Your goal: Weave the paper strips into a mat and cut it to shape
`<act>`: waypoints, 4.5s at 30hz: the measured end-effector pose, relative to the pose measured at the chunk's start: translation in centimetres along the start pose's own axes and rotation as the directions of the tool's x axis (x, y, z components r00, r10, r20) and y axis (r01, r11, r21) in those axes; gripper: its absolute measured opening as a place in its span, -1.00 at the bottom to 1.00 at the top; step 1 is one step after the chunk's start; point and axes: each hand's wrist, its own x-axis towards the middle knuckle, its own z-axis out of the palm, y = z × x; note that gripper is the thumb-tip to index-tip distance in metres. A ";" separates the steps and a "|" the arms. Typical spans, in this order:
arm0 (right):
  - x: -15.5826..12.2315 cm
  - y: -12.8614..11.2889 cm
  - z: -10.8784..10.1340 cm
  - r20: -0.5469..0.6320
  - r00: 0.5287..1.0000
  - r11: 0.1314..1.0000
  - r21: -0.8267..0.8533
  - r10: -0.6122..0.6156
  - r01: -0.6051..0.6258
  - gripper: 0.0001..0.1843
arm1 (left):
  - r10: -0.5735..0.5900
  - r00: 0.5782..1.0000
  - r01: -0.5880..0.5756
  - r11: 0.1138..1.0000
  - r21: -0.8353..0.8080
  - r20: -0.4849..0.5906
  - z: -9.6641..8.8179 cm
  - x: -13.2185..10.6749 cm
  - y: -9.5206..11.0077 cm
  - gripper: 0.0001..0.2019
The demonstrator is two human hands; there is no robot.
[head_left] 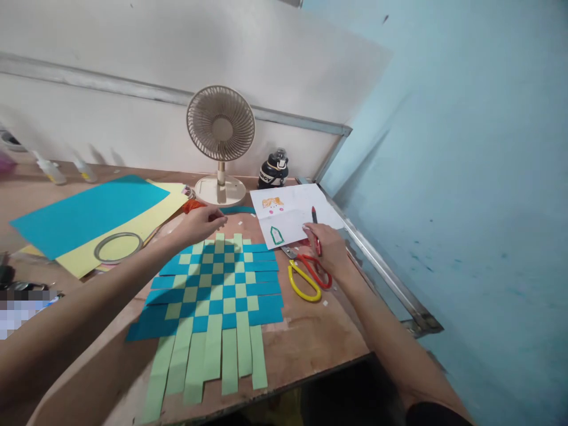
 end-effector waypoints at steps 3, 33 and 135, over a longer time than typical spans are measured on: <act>-1.5 -2.0 0.5 0.150 0.984 0.994 -0.069 0.097 -0.088 -0.66 | 0.030 0.999 -0.031 0.999 0.025 0.043 -0.5 -3.6 1.2 -0.65; -3.0 -13.1 2.5 0.060 0.891 0.749 0.518 0.450 -0.413 -0.57 | 0.388 0.796 -0.581 0.705 0.407 0.464 4.3 -19.1 -4.5 -0.08; 2.3 -17.9 12.2 0.423 0.831 0.489 0.673 0.360 -0.554 -0.72 | 0.391 0.853 -0.511 0.760 0.401 0.347 5.3 -19.5 -4.4 -0.35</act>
